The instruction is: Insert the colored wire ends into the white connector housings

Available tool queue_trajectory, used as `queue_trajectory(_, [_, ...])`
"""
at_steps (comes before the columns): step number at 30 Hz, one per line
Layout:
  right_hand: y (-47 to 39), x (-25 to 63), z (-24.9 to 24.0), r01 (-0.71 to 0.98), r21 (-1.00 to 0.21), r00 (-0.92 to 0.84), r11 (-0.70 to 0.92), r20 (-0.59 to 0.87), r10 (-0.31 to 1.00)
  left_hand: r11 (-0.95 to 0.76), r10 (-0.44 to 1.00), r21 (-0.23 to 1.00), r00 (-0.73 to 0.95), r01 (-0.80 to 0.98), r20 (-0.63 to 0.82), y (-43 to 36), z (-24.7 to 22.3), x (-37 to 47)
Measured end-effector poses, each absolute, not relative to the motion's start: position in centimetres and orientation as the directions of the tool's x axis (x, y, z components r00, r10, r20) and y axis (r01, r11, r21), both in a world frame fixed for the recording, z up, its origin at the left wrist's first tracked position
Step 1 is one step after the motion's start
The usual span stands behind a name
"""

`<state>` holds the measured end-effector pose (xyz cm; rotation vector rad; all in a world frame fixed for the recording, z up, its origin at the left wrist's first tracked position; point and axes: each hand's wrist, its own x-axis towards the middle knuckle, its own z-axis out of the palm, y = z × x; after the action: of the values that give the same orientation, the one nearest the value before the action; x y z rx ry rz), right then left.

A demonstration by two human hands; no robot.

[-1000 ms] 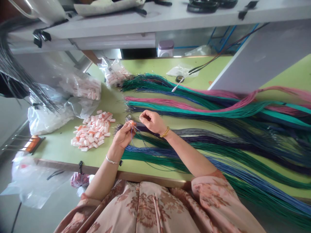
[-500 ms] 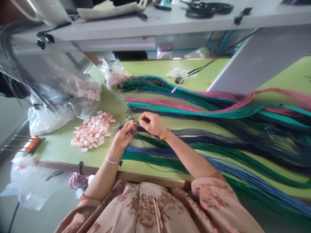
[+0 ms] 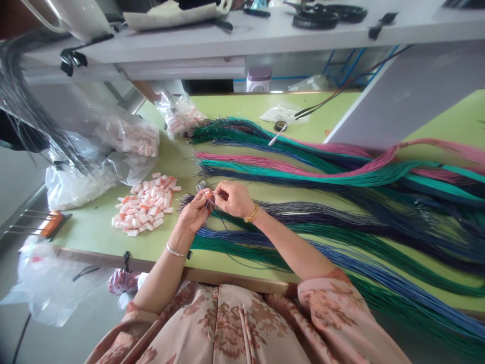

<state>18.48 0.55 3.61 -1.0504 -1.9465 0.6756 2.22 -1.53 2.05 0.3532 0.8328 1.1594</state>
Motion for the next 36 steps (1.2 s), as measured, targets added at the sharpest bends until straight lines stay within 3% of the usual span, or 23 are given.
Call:
queue_trajectory(15, [0.83,18.02,3.07,0.510,-0.635,-0.351,0.580,0.462,0.814,0.360,0.919,0.655,0.131,-0.664,-0.372,-1.58,2.06,2.37])
queue_trajectory(36, [0.75,17.95,3.10,0.487,-0.656,-0.334,0.576,0.469,0.817,0.289,0.941,0.729,0.046,-0.620,-0.335,-1.64,1.48,2.49])
